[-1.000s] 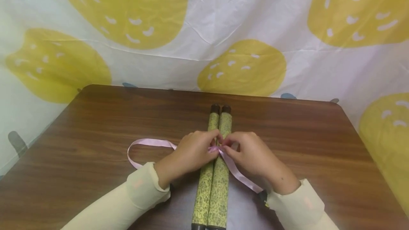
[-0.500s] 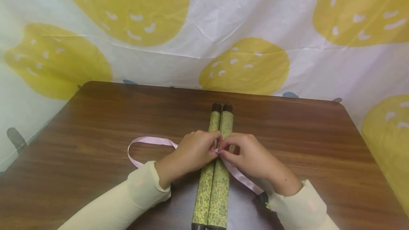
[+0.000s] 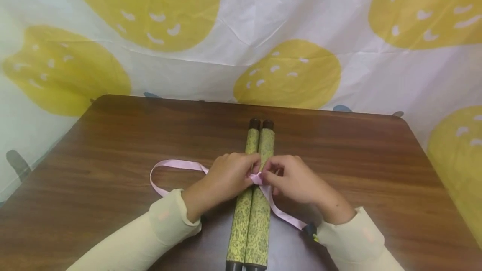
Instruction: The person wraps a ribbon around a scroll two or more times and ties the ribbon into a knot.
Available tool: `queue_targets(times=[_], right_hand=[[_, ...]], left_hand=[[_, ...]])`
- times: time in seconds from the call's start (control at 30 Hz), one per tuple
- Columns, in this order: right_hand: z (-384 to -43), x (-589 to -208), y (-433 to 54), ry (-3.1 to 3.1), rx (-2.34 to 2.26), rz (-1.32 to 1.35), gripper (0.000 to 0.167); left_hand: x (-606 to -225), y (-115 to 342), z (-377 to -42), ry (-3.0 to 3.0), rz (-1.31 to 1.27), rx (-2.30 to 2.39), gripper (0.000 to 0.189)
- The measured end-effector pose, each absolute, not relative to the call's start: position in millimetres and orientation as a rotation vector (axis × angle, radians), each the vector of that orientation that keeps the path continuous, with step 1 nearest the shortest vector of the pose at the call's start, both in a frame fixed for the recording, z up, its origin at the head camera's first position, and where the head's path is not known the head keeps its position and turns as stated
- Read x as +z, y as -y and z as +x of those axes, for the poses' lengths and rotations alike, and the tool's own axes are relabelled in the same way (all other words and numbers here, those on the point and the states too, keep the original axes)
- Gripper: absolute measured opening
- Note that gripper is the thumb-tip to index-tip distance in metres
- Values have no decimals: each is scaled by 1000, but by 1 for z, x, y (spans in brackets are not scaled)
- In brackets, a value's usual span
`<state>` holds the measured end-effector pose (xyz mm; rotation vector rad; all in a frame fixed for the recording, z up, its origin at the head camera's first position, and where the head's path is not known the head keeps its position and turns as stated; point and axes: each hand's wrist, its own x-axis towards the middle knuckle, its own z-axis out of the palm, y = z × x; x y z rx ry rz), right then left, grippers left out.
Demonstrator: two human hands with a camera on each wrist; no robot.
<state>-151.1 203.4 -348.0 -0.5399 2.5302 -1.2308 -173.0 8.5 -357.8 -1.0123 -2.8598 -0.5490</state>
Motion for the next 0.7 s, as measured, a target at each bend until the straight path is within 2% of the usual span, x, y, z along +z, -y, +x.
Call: queue_targets(times=[0.1,0.23,0.47,0.7], right_hand=[[-152,-351,-201,-2553,-1240,-467,7],[-152,-353,-201,-2546,-1203,-433,13],[-154,-360,-202,-2553,-1223,-473,8],[-157,-362,-200,-2592,-1265,-450,7]], left_hand=[[-358,-8,-172,2848,-1015,-552,25],[-358,-8,-171,2818,-1014,-537,24],[-360,-6,-171,2802,-1009,-542,22],[-359,12,-172,2841,-950,-833,10]])
